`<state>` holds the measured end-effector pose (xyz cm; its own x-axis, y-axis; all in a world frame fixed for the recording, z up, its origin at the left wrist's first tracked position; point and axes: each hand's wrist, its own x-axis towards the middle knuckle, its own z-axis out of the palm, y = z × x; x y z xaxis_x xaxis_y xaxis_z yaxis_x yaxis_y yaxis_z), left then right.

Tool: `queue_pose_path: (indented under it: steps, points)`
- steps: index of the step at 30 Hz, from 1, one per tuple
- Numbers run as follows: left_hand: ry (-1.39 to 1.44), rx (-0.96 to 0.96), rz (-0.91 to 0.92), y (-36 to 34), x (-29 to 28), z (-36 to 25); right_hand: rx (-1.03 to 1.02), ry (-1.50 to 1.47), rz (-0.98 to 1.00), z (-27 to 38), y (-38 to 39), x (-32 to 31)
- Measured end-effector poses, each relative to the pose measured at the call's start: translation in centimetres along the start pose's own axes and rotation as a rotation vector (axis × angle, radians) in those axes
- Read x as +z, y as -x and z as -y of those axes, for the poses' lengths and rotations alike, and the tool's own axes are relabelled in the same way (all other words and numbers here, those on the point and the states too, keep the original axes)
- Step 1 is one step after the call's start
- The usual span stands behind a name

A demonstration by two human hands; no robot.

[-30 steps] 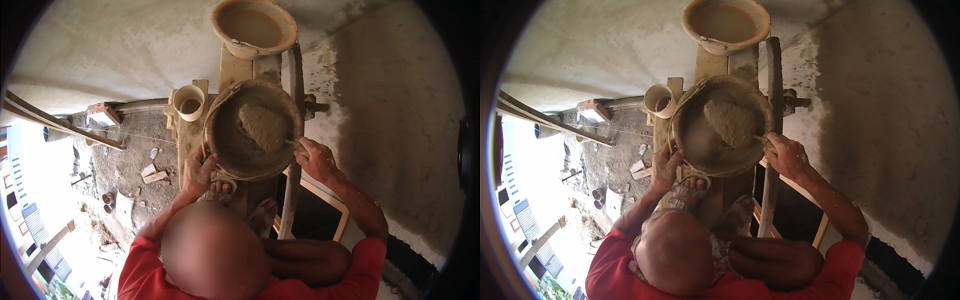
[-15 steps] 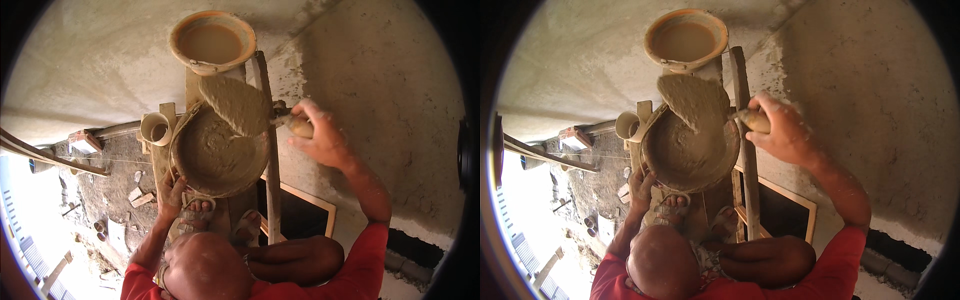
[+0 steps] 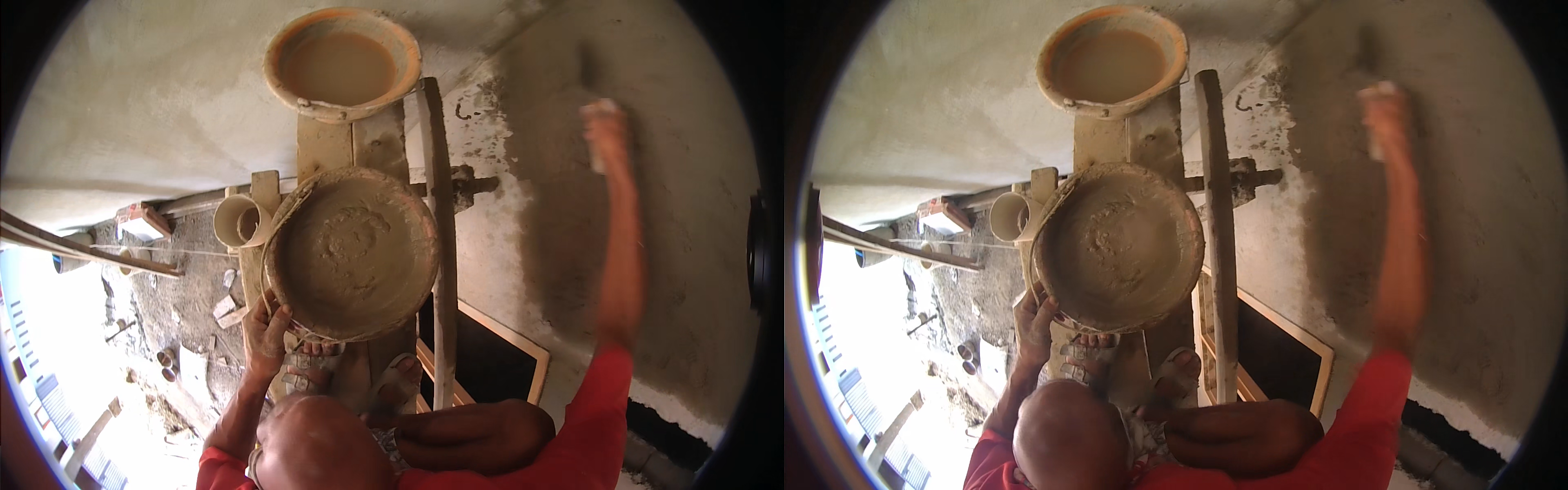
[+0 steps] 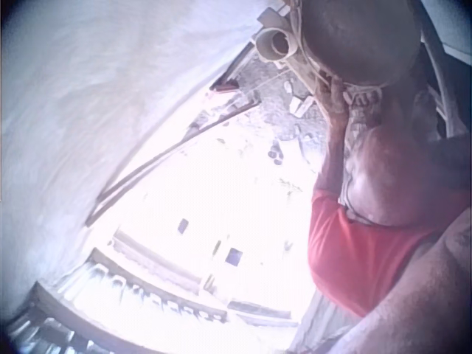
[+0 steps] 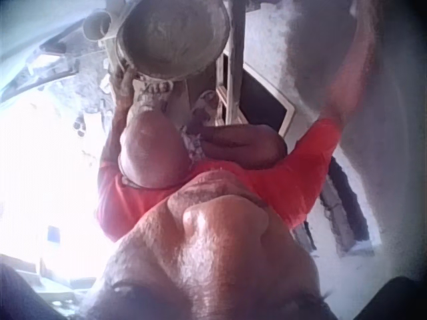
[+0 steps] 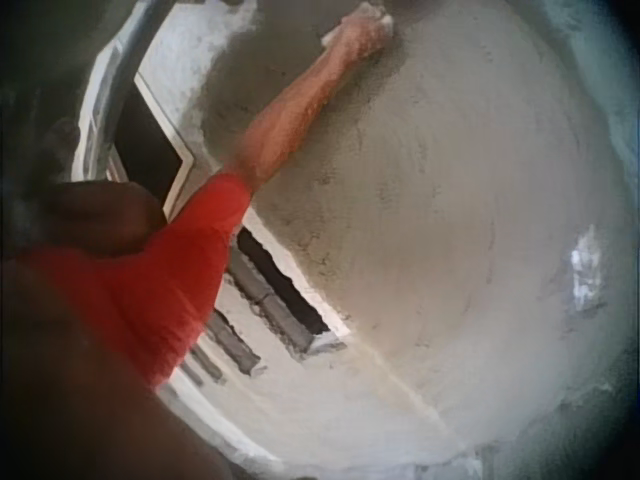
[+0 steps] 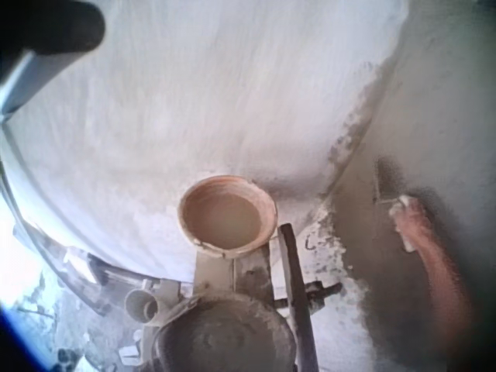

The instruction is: The person applies plaster to a wall with a trowel while holding a bucket of the material. They repeatedly scoop wet plaster from the bucket and spread it across the surface of the wall.

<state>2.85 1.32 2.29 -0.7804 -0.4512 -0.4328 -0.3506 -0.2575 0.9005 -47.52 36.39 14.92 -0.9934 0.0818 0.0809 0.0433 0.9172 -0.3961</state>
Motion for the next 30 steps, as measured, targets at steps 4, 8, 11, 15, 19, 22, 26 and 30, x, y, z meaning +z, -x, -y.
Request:
queue_pose_path:
  steps: [4, 8, 11, 15, 19, 22, 26, 30]
  points:
    - [-0.061, -0.048, 0.034, 0.6, -0.8, -0.5, -0.11, 0.04, 0.008, 8.1, 6.5, -7.4]
    - [-0.029, -0.017, 0.024, 0.8, -0.6, -0.3, -0.087, -0.111, 0.452, 8.4, 15.1, -7.0]
    - [-0.041, 0.024, 0.075, 0.1, 0.0, 0.4, -0.816, 0.162, 0.53, 8.3, 22.0, -5.9]
    - [0.049, -0.004, 0.028, 1.0, 0.4, -0.5, -0.815, 0.586, 0.597, 11.8, 28.0, -2.8]
    - [-0.016, 0.071, 0.021, 0.8, 1.2, -0.1, -0.868, 0.611, 0.57, 7.1, 29.4, 3.0]
    - [-0.038, 0.05, 0.019, 1.1, 1.3, -1.0, -0.725, 0.304, 0.907, 7.4, 30.8, 6.0]
    - [-0.035, 0.031, 0.031, 1.3, 0.7, -0.8, -0.734, 0.019, 0.834, 5.8, 31.8, 5.9]
    - [0.002, 0.038, 0.016, 0.7, 0.2, 0.2, -0.745, 0.048, 0.726, 3.3, 31.4, 6.5]
